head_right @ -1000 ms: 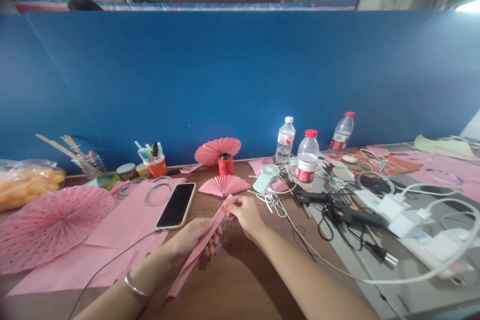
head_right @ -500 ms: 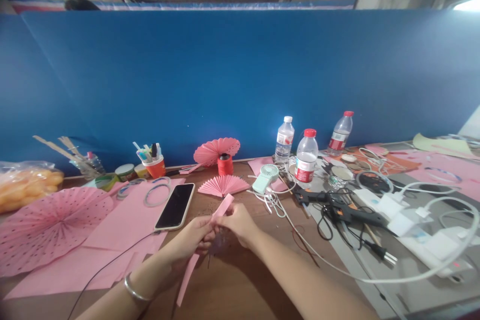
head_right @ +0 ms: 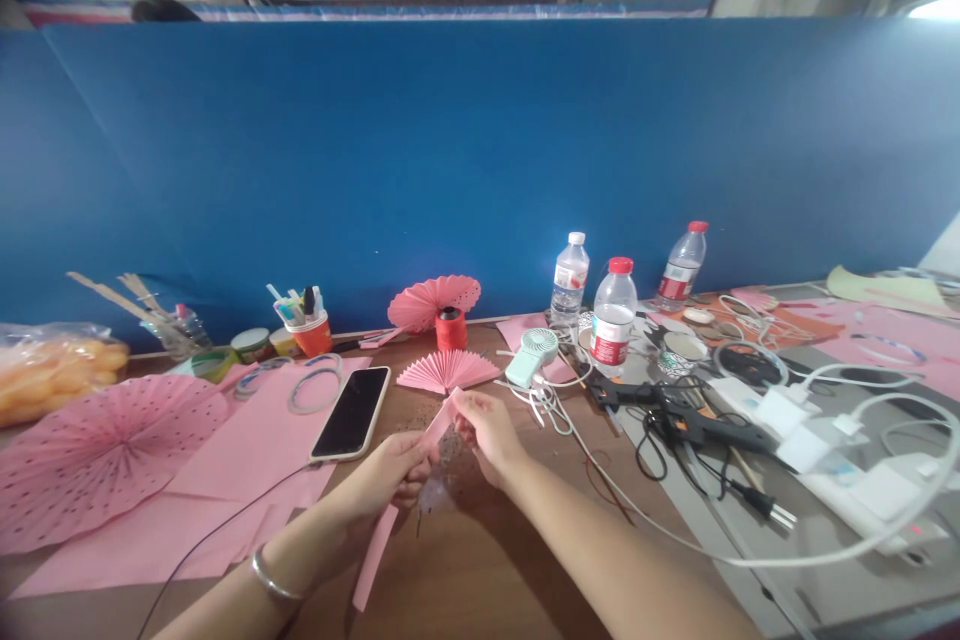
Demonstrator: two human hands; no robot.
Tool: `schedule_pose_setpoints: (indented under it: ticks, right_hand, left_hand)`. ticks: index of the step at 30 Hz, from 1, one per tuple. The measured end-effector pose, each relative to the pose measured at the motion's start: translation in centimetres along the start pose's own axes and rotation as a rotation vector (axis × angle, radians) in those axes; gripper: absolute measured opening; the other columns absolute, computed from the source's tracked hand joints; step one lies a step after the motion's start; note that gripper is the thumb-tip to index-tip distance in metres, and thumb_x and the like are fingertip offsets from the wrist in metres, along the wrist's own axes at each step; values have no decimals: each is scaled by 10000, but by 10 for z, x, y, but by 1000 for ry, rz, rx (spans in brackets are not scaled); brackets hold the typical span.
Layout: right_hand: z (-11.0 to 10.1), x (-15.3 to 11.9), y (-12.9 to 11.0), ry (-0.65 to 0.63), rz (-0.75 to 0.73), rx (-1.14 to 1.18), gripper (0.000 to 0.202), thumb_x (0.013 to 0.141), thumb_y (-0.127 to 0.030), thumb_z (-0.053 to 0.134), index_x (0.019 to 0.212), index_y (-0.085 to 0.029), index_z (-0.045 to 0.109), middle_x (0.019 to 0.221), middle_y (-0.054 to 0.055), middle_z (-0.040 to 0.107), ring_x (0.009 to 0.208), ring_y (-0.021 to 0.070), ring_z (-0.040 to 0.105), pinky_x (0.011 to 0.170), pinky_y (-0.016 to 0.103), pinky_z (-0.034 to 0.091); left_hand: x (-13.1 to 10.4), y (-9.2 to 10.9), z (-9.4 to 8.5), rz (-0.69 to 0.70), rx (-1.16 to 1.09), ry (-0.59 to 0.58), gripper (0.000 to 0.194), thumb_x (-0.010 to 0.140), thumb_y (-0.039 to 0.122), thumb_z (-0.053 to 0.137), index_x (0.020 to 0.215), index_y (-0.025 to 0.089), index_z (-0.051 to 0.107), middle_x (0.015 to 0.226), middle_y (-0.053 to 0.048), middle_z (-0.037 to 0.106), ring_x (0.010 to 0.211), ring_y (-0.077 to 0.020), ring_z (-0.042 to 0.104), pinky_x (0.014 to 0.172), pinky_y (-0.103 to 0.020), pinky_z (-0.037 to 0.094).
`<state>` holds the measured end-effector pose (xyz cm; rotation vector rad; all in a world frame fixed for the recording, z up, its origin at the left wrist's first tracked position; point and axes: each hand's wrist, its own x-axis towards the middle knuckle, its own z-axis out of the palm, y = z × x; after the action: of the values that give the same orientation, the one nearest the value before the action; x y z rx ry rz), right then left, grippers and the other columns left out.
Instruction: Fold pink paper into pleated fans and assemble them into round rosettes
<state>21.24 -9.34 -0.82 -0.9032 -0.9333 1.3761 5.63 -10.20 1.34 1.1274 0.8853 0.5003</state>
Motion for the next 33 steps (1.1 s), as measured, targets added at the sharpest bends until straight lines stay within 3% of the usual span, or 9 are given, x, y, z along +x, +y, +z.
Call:
schedule_pose_setpoints:
  ticks: [3,5,8,13,18,21,24,26,33]
  right_hand:
    - [9,-7,2,-130,80,-41,270,583,-341,737,701,-114,651,478,-15,549,399,70,414,409,208,244]
    - [13,-10,1,-161,54,-58,228,571,-302,739,669,-110,666,477,4,575,422,97,467,425,220,287]
    - [13,-10,-3,-107,-12,-85,166,587,-277,720,595,-120,669,458,0,563,419,86,438,420,222,271]
    - [-3,4,-9,13,-42,-27,193,575,-295,732,586,-117,658,363,-61,410,351,43,270,384,220,148]
    - [-28,22,-15,145,-115,66,305,635,-446,664,656,-153,584,377,-108,280,353,41,189,381,213,110]
    - [-34,23,-15,128,-88,79,397,661,-546,603,688,-152,565,414,-94,321,357,47,223,373,202,132]
    - [-24,15,-8,-55,5,-10,439,683,-575,577,634,-139,554,462,-48,434,369,52,314,376,195,179]
    - [-12,7,-3,-132,13,-70,380,645,-493,661,586,-135,547,476,-32,481,390,56,359,393,196,216]
    - [8,-5,0,-23,-64,-249,249,678,-303,624,499,-148,548,415,-30,486,373,80,401,402,218,270]
  left_hand:
    - [1,-5,2,14,21,4,327,777,489,475,716,169,445,487,99,286,362,-11,172,380,-183,84]
    - [2,-7,4,21,41,26,349,782,505,459,704,165,447,480,99,281,361,-12,171,376,-182,85]
    - [1,-6,5,40,59,36,352,781,500,472,689,161,449,476,104,260,370,-13,154,375,-179,87]
    - [-1,-5,3,15,47,-7,363,783,502,471,676,155,456,479,100,253,384,-18,158,375,-176,86]
    - [0,-8,-2,5,52,-23,354,793,500,465,706,157,449,497,94,271,383,-15,171,378,-176,79]
    - [-2,-6,-5,43,-1,-55,343,798,496,466,718,164,433,511,96,263,380,-10,162,385,-171,74]
    - [-3,-4,-5,70,-68,-86,326,805,482,466,729,167,434,519,97,257,378,-8,157,381,-160,83]
    - [-4,-4,-3,80,-71,-62,326,800,478,475,721,163,447,506,96,269,364,-9,186,365,-156,108]
    - [-1,-9,6,135,190,73,477,780,579,419,813,120,544,491,28,486,328,-83,445,326,-192,310]
